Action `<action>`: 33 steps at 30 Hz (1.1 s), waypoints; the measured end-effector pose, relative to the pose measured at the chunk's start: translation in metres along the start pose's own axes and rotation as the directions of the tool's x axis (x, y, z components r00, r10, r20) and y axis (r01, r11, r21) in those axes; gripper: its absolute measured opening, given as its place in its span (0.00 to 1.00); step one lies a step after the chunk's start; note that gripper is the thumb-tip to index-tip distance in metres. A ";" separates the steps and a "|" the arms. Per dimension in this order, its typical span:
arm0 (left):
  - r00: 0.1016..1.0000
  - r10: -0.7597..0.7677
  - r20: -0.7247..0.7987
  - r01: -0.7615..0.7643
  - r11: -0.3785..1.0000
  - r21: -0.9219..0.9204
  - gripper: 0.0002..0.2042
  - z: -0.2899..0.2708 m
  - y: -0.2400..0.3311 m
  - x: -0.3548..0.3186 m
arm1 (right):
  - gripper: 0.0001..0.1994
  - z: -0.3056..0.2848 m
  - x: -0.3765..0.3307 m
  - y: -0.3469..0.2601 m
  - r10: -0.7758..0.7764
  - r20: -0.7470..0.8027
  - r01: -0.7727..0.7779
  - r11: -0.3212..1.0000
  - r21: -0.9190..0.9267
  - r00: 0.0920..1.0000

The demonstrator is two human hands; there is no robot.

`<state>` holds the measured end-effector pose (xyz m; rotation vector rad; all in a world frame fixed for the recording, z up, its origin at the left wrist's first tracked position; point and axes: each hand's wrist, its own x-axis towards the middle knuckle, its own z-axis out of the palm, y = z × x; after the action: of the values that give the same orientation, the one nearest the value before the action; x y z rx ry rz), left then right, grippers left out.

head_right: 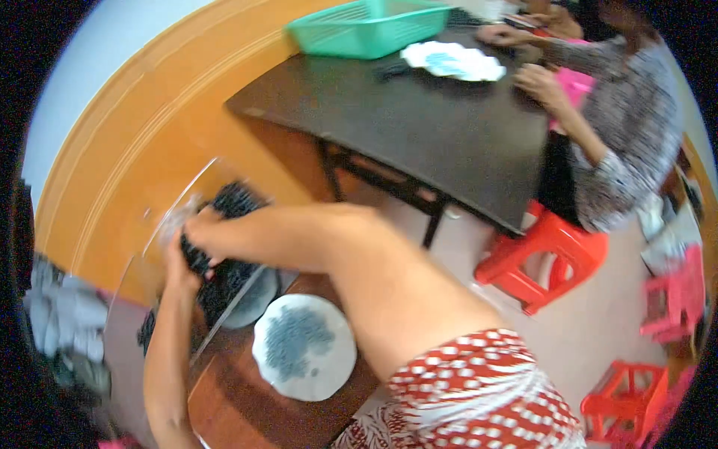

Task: Sorting small black components or beads from a large storage bin into a small plate and then into a basket.

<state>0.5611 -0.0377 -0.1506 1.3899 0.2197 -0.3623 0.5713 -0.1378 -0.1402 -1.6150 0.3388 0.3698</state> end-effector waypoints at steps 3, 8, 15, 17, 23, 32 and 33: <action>0.999 -0.026 -0.038 0.026 1.000 0.003 0.23 0.000 0.010 -0.017 | 0.20 0.005 -0.035 -0.012 -0.007 -0.140 0.038 0.976 0.216 0.990; 0.998 0.006 0.055 -0.005 1.000 -0.019 0.25 0.007 0.021 -0.045 | 0.20 0.000 -0.072 -0.022 -0.034 -0.201 0.065 0.987 0.147 0.979; 0.993 0.103 0.049 -0.104 0.995 0.004 0.20 0.036 0.031 -0.053 | 0.16 -0.011 -0.032 -0.007 -0.442 -0.222 0.420 0.897 -0.141 0.869; 0.993 0.118 -0.029 -0.118 0.993 -0.012 0.17 0.014 0.028 -0.053 | 0.19 -0.006 -0.075 -0.023 -0.138 -0.099 0.155 0.969 0.192 0.985; 0.995 0.042 -0.089 -0.044 0.999 -0.016 0.19 0.007 0.029 -0.050 | 0.16 0.014 -0.059 -0.030 -0.017 -0.232 0.056 0.985 0.163 0.972; 0.991 -0.079 -0.108 0.074 0.996 -0.046 0.22 -0.006 0.026 0.001 | 0.17 0.004 -0.015 -0.037 0.042 -0.156 -0.042 0.999 0.004 0.987; 0.985 -0.065 -0.162 0.058 0.997 -0.052 0.21 -0.008 0.019 0.005 | 0.18 0.008 -0.003 -0.029 0.051 -0.150 -0.053 0.999 -0.006 0.987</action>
<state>0.5736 -0.0276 -0.1364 1.3691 0.4047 -0.2923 0.5809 -0.1278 -0.1129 -1.6504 0.4949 0.2903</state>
